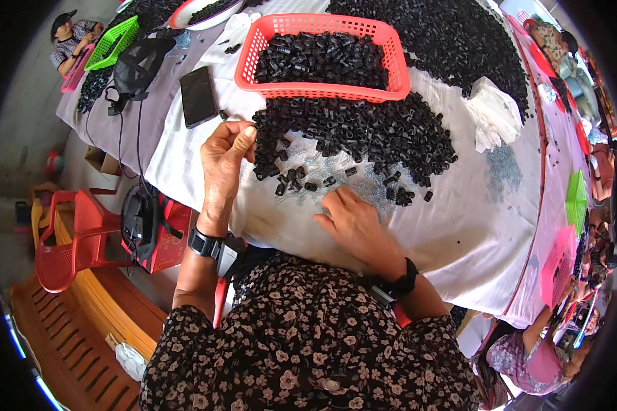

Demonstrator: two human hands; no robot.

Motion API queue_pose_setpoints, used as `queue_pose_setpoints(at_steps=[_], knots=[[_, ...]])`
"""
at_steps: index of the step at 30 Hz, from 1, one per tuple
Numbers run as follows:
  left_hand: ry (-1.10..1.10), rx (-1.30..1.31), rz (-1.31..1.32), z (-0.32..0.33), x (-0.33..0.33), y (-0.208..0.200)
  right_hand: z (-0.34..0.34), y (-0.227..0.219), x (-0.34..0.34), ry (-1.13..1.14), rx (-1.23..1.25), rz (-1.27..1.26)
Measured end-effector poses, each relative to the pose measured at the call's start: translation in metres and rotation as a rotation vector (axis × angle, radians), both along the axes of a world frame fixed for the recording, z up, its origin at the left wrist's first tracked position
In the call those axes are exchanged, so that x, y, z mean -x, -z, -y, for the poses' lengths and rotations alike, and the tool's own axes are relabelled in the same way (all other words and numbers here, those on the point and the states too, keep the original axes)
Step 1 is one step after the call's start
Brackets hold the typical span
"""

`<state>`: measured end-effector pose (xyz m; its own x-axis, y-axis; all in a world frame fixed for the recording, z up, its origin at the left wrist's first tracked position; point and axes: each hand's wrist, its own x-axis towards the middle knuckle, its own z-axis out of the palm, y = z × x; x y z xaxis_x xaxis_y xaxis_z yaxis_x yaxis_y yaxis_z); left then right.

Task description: The person assembles plastic cord locks by hand by picking up a housing and a small metal spring, inserting the spring into the housing, and placing the finished piece on the table.

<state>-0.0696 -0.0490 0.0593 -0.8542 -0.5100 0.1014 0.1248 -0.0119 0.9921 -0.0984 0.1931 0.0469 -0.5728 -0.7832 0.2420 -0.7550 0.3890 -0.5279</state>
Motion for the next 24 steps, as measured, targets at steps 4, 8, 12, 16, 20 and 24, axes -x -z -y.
queue_pose_setpoints(at_steps=[4,8,12,16,20,24], knots=[[-0.016,0.042,0.004,-0.001,-0.003,-0.009,0.004,0.016,0.000,0.005,-0.101,-0.126],[-0.015,0.131,0.071,0.003,0.017,-0.018,0.000,0.023,-0.001,-0.014,-0.067,-0.139],[-0.029,0.264,0.024,0.015,0.074,-0.022,-0.006,0.015,-0.002,0.007,0.102,0.011],[-0.077,0.465,-0.150,0.008,0.113,-0.033,-0.015,0.012,-0.004,0.107,0.245,0.164],[-0.009,0.751,-0.166,-0.023,0.096,-0.036,-0.023,0.009,-0.002,0.205,0.352,0.269],[0.346,1.123,-0.245,-0.055,0.077,-0.003,-0.027,0.009,-0.001,0.195,0.335,0.368]])
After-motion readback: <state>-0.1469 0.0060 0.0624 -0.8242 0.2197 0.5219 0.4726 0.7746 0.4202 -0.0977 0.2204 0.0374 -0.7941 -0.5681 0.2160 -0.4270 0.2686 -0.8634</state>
